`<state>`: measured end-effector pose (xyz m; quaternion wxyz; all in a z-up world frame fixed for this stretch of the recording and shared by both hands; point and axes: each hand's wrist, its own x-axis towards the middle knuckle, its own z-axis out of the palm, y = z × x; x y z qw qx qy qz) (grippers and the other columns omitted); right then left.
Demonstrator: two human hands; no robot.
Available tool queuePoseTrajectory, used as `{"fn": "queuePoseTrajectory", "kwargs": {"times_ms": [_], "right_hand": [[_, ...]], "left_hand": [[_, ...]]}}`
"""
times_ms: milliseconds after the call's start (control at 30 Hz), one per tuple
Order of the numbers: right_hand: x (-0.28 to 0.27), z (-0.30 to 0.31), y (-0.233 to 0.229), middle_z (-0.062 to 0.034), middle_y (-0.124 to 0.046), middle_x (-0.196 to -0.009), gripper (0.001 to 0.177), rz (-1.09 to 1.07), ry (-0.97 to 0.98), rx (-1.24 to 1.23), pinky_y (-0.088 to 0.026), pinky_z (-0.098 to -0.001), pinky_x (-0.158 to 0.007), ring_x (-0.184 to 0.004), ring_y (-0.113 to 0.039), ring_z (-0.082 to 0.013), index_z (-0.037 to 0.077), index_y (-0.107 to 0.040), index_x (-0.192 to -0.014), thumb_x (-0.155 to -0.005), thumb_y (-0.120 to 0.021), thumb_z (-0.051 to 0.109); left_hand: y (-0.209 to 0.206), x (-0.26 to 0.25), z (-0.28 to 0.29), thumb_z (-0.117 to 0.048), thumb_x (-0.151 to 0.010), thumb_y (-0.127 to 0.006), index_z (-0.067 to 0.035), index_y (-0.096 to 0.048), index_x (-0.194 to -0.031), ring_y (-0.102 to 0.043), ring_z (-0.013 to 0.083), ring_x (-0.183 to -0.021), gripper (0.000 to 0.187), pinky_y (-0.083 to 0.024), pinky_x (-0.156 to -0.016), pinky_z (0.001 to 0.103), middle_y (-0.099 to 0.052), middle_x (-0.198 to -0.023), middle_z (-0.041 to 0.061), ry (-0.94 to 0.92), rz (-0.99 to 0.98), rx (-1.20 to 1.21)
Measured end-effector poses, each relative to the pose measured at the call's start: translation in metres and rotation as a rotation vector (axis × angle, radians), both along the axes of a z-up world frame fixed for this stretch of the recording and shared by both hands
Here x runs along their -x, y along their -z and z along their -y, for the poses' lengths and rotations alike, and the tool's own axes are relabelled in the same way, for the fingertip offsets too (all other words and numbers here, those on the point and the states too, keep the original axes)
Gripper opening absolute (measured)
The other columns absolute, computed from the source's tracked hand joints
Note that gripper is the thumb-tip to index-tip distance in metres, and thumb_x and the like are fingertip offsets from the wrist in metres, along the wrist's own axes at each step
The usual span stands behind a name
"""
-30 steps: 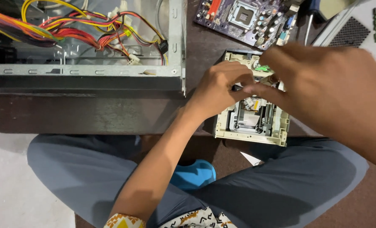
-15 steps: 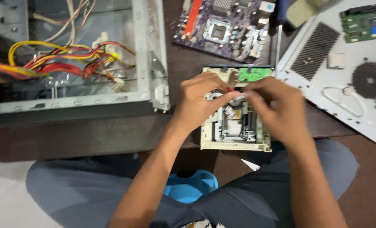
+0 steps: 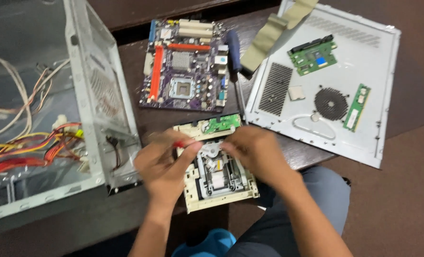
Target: Disassembling a computer optical drive by removing screws and internal components.
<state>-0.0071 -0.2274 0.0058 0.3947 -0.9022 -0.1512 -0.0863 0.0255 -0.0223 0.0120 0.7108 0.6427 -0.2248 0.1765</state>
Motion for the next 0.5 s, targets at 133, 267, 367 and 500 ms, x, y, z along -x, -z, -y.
{"fn": "queuePoseTrajectory", "kwargs": {"times_ms": [133, 267, 367, 500], "right_hand": [[-0.030, 0.074, 0.022, -0.0097, -0.075, -0.079, 0.017, -0.165, 0.477, 0.117, -0.052, -0.0325, -0.059, -0.062, -0.063, -0.0191, 0.003, -0.080, -0.100, -0.092, -0.075, 0.017], [-0.063, 0.122, 0.038, -0.0108, -0.070, -0.070, 0.011, -0.010, 0.624, 0.269, -0.045, -0.0335, -0.054, -0.052, -0.057, -0.0210, -0.001, -0.081, -0.097, -0.093, -0.080, 0.010], [-0.076, 0.129, 0.044, -0.0138, -0.071, -0.077, 0.015, -0.037, 0.588, 0.284, -0.049, -0.0368, -0.058, -0.059, -0.061, -0.0243, 0.000, -0.081, -0.099, -0.088, -0.081, 0.011], [-0.068, 0.144, 0.043, -0.0152, -0.075, -0.082, 0.014, 0.006, 0.659, 0.248, -0.052, -0.0323, -0.057, -0.064, -0.065, -0.0199, -0.002, -0.081, -0.104, -0.092, -0.083, 0.003]], "left_hand": [[-0.008, 0.022, -0.017, -0.010, -0.084, -0.080, -0.009, -0.073, -0.088, -0.040, 0.0049, -0.052, 0.008, -0.032, -0.052, 0.020, -0.068, -0.075, -0.003, -0.116, -0.112, -0.220], [0.009, 0.044, -0.030, 0.011, -0.075, -0.075, -0.002, -0.069, -0.086, -0.067, 0.0196, -0.073, 0.018, -0.057, -0.067, 0.031, -0.073, -0.081, 0.012, 0.046, -0.212, 0.008], [0.001, 0.060, -0.027, 0.007, -0.069, -0.078, 0.001, -0.070, -0.075, -0.070, 0.0209, -0.065, 0.011, -0.058, -0.063, 0.031, -0.074, -0.072, 0.012, 0.006, -0.276, -0.095], [-0.009, 0.064, -0.028, 0.007, -0.068, -0.078, 0.001, -0.070, -0.078, -0.065, 0.0171, -0.064, 0.015, -0.052, -0.058, 0.027, -0.073, -0.075, 0.011, 0.016, -0.297, -0.176]]}}
